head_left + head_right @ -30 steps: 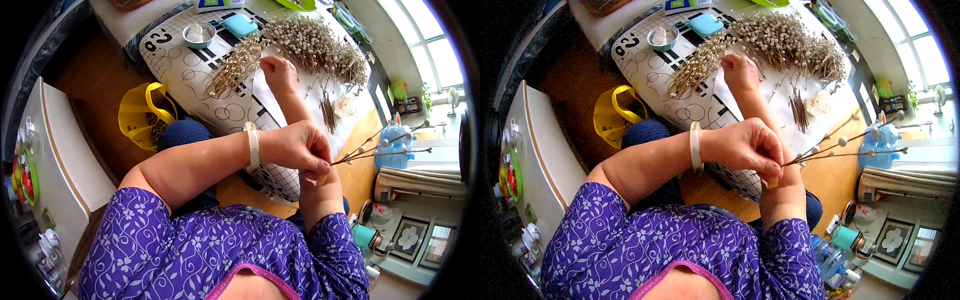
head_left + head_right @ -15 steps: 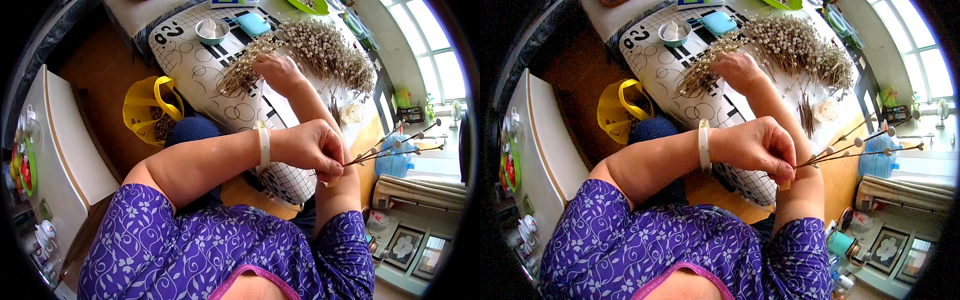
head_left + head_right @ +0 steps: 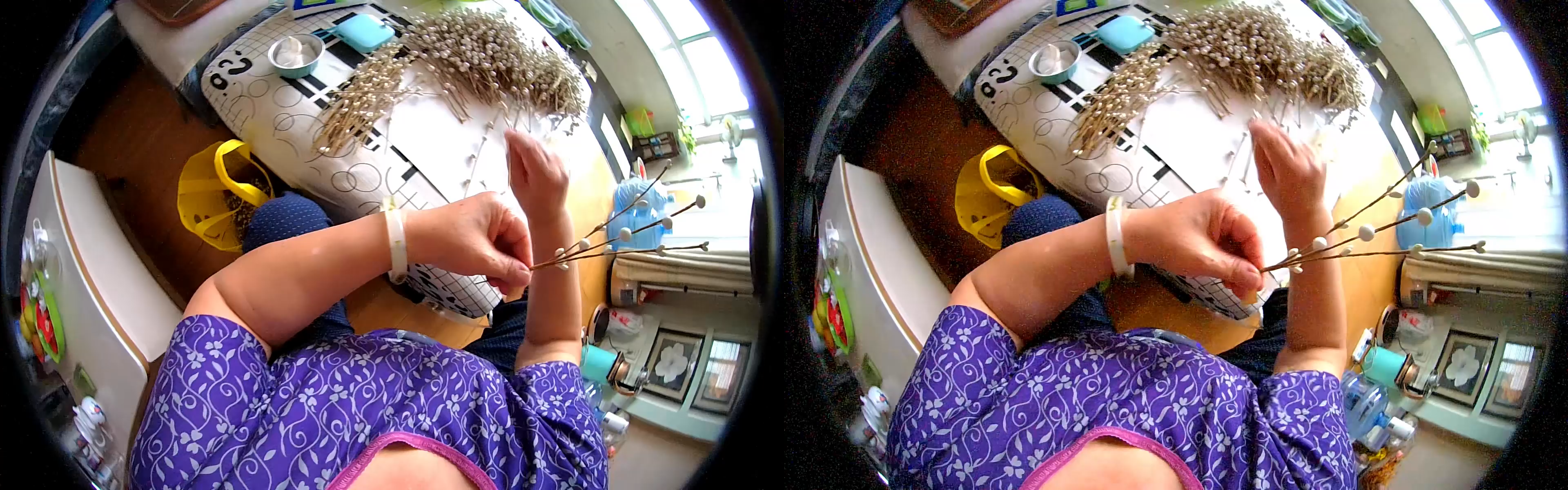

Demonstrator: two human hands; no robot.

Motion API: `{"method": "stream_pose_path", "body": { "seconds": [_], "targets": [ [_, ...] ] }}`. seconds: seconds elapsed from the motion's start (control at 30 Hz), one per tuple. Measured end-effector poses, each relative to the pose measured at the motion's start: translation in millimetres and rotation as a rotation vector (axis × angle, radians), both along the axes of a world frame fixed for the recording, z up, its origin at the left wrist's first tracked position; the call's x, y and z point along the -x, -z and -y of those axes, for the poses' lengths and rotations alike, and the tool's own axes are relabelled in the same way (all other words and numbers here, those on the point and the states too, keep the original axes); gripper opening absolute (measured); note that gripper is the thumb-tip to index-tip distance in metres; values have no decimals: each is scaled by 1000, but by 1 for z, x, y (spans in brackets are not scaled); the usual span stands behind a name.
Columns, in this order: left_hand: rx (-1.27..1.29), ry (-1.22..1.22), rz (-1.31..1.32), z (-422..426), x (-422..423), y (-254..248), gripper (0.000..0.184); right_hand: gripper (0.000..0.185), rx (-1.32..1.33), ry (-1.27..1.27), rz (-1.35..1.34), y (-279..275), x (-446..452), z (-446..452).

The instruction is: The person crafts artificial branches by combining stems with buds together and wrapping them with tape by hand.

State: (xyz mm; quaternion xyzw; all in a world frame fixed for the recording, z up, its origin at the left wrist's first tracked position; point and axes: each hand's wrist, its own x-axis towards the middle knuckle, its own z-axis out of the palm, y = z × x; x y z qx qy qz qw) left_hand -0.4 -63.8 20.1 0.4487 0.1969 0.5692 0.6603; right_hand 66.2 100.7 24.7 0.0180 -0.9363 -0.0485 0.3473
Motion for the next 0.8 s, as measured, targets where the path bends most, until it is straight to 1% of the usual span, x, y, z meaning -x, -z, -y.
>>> {"method": "stream_pose_path", "body": {
  "seconds": [0.03, 0.1, 0.13, 0.17, 0.23, 0.27, 0.3, 0.37, 0.4, 0.43, 0.5, 0.53, 0.63, 0.67, 0.73, 0.8],
  "targets": [
    [-5, 18, 7, 0, -1, 0, 13, 11, -38, 39, 61, -2, -23, -2],
    [3, 53, -46, -2, -4, 0, 13, 14, -80, 19, 200, 12, -56, -12],
    [29, 60, -61, -2, -7, 0, 13, 15, -93, -17, 249, 20, -66, -13],
    [29, 74, -65, -3, -10, 1, 13, 17, -120, 8, 350, 36, -77, -15],
    [54, 95, -73, -7, -17, 6, 13, 20, -84, -17, 440, 50, -83, -14],
    [73, 113, -84, -8, -21, 8, 12, 24, -38, 5, 454, 55, -83, -11],
    [76, 124, -89, -9, -26, 10, 12, 17, -32, 27, 361, 61, -82, -8],
    [111, 150, -98, -10, -31, 14, 12, 9, 163, 190, 231, 59, -81, 0],
    [126, 151, -143, -8, -30, 11, 12, 4, 363, 292, 160, 60, -79, 5],
    [128, 163, -147, -9, -31, 12, 12, 13, 431, 458, 256, 57, -80, 8],
    [128, 171, -186, -11, -34, 14, 12, 24, 755, 566, 373, 54, -72, 13],
    [134, 165, -182, -12, -35, 15, 12, 28, 792, 557, 361, 51, -66, 16],
    [143, 189, -178, -13, -35, 11, 12, 26, 732, 540, 415, 64, -53, 12],
    [144, 190, -179, -12, -35, 9, 12, 25, 806, 567, 404, 64, -49, 11],
    [157, 105, -154, -11, -33, 4, 11, 25, 797, 570, 397, 67, -45, 4],
    [151, 128, -152, -12, -29, 5, 11, 26, 793, 580, 392, 67, -41, 0]
  ]
}}
